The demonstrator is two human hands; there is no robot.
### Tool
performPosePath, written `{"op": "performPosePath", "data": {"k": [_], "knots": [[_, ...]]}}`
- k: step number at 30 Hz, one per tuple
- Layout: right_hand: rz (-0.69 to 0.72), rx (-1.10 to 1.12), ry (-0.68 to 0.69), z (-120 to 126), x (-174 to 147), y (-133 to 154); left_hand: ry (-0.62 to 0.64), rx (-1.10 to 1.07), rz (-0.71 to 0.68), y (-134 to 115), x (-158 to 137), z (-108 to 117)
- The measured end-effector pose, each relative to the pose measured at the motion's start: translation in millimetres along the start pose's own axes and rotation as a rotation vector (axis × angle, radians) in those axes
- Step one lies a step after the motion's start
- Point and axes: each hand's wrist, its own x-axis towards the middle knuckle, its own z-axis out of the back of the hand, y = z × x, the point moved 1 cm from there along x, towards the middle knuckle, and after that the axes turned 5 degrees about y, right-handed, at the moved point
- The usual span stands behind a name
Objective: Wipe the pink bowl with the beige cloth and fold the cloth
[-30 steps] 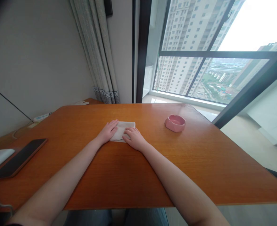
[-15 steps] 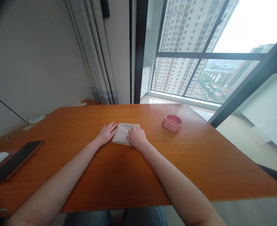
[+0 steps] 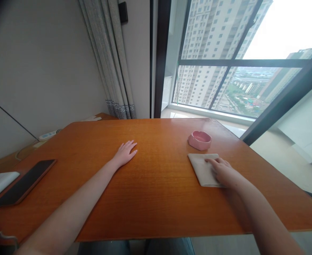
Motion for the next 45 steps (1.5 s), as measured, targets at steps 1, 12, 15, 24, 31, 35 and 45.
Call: {"op": "performPosePath", "data": {"k": [1, 12, 15, 24, 31, 35, 45], "knots": [[-0.019, -0.003, 0.033, -0.7, -1.3, -14.1, -0.005, 0.0, 0.0, 0.2, 0.1, -0.4], [0.218, 0.147, -0.192, 28.2, 6.0, 104.2, -0.033, -0.022, -0.024, -2.0, -2.9, 0.6], [0.265, 0.239, -0.13, 7.6, 23.9, 183.8, -0.019, -0.106, -0.219, -16.3, -9.1, 2.6], [0.354, 0.41, -0.057, -24.5, 66.8, 285.0, -0.106, -0.286, -0.357, -42.1, -9.8, -1.2], [0.394, 0.405, -0.034, -24.9, 65.7, 277.7, -0.114, -0.285, -0.337, -38.9, -8.4, -0.9], [0.407, 0.406, -0.03, -22.4, 64.9, 277.4, -0.095, -0.286, -0.333, -41.0, -8.8, -0.4], [0.409, 0.404, -0.02, -23.9, 67.2, 275.1, -0.092, -0.285, -0.328, -43.8, -9.5, 2.0]]}}
